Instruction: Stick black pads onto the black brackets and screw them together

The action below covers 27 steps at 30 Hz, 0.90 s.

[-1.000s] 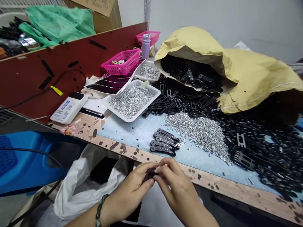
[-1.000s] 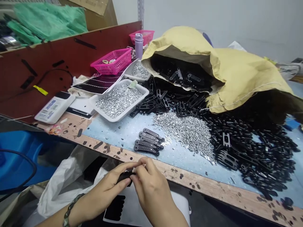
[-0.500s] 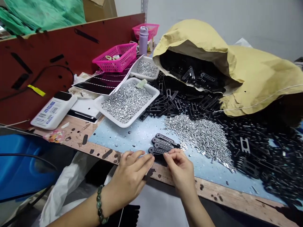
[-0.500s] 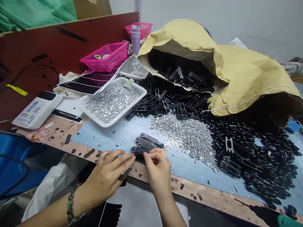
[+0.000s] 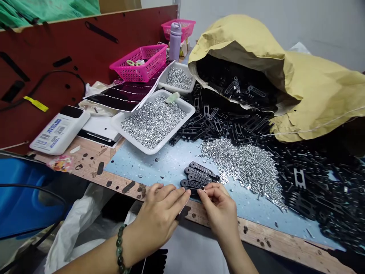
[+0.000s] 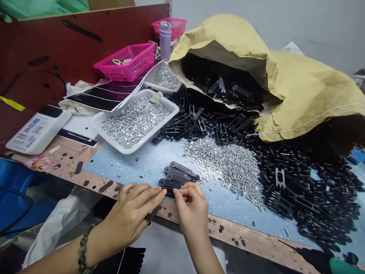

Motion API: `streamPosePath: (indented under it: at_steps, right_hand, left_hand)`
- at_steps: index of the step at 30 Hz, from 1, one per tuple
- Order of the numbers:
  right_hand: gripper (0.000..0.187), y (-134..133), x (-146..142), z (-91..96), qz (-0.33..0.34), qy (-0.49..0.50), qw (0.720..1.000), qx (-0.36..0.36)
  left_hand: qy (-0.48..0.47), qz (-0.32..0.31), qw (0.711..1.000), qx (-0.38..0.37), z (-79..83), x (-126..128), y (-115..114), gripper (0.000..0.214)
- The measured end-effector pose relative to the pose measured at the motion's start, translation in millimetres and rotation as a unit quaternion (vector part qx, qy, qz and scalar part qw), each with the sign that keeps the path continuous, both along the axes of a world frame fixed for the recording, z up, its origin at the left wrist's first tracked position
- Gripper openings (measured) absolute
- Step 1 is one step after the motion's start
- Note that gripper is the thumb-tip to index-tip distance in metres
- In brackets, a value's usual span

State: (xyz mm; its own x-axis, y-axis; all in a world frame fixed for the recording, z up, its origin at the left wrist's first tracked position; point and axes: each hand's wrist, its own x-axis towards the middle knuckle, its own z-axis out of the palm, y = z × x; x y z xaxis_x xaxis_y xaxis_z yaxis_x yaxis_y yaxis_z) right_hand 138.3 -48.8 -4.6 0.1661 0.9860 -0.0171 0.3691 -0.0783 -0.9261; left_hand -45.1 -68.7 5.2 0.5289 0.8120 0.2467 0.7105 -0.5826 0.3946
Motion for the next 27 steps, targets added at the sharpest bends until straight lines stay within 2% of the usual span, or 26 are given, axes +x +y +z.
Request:
streamPosePath:
  at_steps: [3, 9, 18, 21, 23, 27]
  right_hand:
    - [0.029, 1, 3, 0.6, 0.014, -0.006, 1.0, -0.011]
    - [0.031, 2, 6, -2.7, 0.025, 0.046, 0.997, -0.053]
    - [0.028, 2, 6, 2.4, 0.059, -0.009, 0.997, -0.047]
    - [0.027, 3, 5, 1.0, 0.077, -0.083, 0.994, 0.0]
    - [0.027, 5, 7, 0.6, 0.094, -0.173, 0.98, 0.042]
    - [0.037, 8, 17, 6.6, 0.127, -0.386, 0.911, 0.066]
  left_hand:
    - [0.006, 0.006, 1.0, -0.008, 0.6, 3, 3, 0.055]
    - [-0.018, 0.001, 1.0, 0.004, -0.5, 0, 3, 0.055]
    - [-0.028, 0.038, 0.998, -0.029, -6.2, 6, -2, 0.055]
    - [-0.013, 0.047, 0.999, -0.018, -8.6, 10, -4, 0.053]
    - [-0.008, 0.049, 0.999, -0.013, -8.9, 10, -5, 0.052]
    - [-0.014, 0.041, 0.998, -0.037, -2.8, 6, 0, 0.049]
